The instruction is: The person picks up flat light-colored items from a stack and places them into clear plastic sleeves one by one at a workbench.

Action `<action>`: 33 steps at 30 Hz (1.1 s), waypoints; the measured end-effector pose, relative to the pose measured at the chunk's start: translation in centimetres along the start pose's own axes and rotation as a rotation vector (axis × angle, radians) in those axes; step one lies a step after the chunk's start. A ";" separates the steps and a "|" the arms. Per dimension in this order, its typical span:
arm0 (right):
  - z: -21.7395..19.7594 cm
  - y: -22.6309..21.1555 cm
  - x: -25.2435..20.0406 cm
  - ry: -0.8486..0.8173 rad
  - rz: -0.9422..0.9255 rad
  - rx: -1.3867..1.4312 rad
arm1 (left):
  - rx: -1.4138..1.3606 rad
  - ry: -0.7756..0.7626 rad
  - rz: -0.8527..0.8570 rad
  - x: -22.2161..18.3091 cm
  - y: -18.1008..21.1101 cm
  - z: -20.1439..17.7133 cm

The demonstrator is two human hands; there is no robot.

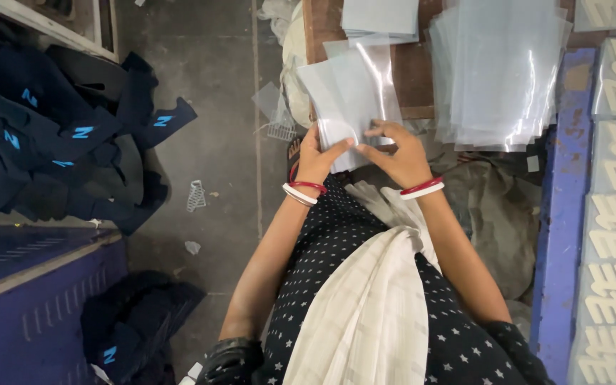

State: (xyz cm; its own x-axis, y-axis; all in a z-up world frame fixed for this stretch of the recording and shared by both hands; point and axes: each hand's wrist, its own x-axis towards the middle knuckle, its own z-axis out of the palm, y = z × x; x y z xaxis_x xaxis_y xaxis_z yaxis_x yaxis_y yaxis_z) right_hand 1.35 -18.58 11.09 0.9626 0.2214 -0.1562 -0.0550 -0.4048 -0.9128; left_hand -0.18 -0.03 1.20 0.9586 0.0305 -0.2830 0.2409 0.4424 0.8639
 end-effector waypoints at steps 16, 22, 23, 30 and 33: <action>-2.1 1.4 0.3 -0.128 0.174 0.294 | 0.022 -0.022 0.005 0.1 2.1 2.3; -2.1 1.6 0.4 -0.129 0.193 0.335 | -0.049 -0.023 -0.056 0.3 1.9 2.4; -2.0 1.7 0.4 -0.117 0.206 0.345 | -0.037 -0.022 -0.058 0.2 1.9 2.4; -0.2 -1.7 0.4 0.033 -0.011 -0.407 | 0.029 0.073 0.016 1.3 -1.2 1.7; 1.2 -0.1 0.6 0.056 -0.143 -0.739 | 0.093 0.147 0.025 1.5 -1.8 1.2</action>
State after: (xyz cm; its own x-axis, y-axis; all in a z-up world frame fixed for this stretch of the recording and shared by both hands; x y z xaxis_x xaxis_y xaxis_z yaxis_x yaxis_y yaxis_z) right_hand 1.65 -17.33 10.63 0.9601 0.2791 -0.0180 0.2447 -0.8694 -0.4292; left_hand 1.01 -1.81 -0.27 0.9339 0.1741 -0.3124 0.2364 0.3550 0.9045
